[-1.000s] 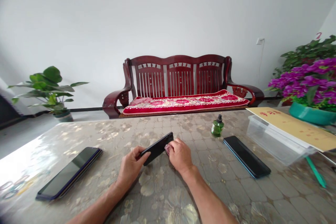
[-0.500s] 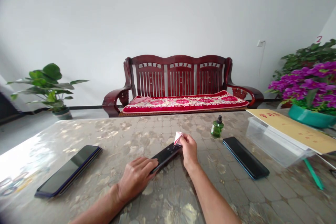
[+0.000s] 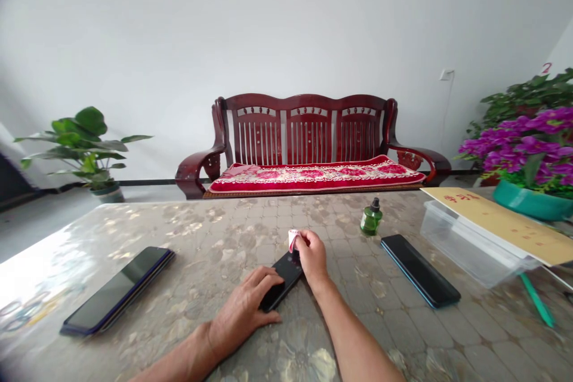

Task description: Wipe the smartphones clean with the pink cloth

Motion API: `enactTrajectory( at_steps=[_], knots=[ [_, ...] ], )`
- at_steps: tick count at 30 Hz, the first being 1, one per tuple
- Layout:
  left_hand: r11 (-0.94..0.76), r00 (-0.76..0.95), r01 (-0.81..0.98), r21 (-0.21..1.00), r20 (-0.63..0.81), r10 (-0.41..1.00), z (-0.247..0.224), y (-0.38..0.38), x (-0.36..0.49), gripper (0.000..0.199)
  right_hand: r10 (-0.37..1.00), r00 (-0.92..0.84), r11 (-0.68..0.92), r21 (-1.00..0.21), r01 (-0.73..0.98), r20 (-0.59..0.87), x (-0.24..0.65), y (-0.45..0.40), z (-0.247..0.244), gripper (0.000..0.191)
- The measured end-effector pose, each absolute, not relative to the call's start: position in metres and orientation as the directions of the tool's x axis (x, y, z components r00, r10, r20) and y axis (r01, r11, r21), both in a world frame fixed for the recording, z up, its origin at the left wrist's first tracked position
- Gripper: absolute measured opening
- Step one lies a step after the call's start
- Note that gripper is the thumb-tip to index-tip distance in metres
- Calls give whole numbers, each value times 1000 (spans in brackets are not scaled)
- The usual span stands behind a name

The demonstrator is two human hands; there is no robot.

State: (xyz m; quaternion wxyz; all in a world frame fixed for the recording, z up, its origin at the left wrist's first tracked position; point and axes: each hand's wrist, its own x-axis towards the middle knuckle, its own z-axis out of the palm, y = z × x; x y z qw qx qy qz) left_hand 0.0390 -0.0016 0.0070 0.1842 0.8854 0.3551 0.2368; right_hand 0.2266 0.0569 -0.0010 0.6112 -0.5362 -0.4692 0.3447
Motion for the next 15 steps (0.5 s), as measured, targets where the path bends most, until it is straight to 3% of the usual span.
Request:
enactTrajectory(
  at_steps=[7,15],
  knots=[
    [-678,708,483,554,210,675,8,0,36,70,924,249,221,-938,266,289,226,57,-4,21],
    [-683,767,496,537,99,634,21,-10,33,74,937,208,207,-924,321,282,228,58,-7,25]
  ],
)
